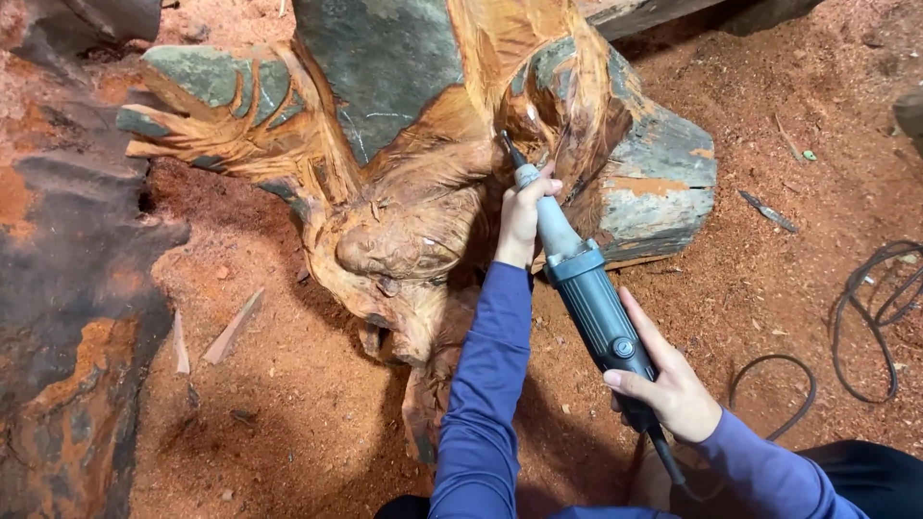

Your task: Using a power carving tool to add detail and texture to a large wooden sculpture on the workshop floor.

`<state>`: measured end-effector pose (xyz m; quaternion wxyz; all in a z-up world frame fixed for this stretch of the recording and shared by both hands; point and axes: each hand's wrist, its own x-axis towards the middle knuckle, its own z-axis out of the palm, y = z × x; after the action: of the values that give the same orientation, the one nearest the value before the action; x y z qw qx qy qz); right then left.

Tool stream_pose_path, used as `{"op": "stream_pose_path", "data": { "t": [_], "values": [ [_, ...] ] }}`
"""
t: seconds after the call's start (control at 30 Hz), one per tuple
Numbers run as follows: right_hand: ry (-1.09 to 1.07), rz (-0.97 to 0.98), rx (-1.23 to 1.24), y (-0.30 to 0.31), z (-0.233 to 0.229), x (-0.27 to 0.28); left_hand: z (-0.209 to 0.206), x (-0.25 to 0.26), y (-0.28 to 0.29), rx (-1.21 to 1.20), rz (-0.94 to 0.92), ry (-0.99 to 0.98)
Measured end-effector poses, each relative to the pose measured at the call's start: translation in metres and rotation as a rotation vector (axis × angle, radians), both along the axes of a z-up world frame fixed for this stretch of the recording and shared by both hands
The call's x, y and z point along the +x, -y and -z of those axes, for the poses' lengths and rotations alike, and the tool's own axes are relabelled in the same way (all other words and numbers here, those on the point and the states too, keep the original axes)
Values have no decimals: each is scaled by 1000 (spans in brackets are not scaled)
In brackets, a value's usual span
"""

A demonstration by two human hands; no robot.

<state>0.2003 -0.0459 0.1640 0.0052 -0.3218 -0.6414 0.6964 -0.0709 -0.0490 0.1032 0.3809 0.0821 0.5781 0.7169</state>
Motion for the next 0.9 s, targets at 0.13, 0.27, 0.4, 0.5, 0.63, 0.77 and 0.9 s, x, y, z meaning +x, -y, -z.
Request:
{"op": "stream_pose_path", "data": {
  "t": [0.13,0.27,0.4,0.5,0.63,0.77,0.9],
  "values": [
    [22,6,22,0,2,2,-4,2,1,8,-4,14],
    [-2,4,20,0,3,4,-5,5,1,73,-6,4],
    [6,26,6,0,2,6,-1,7,-2,89,-15,2],
    [-12,2,78,-1,3,8,2,7,-4,50,8,-21],
    [8,8,54,-3,2,7,1,6,-3,18,5,-19],
    [13,10,52,-3,0,5,6,3,-5,29,13,-6],
    [9,19,40,-2,-4,2,4,2,-4,60,5,10]
  ]
}}
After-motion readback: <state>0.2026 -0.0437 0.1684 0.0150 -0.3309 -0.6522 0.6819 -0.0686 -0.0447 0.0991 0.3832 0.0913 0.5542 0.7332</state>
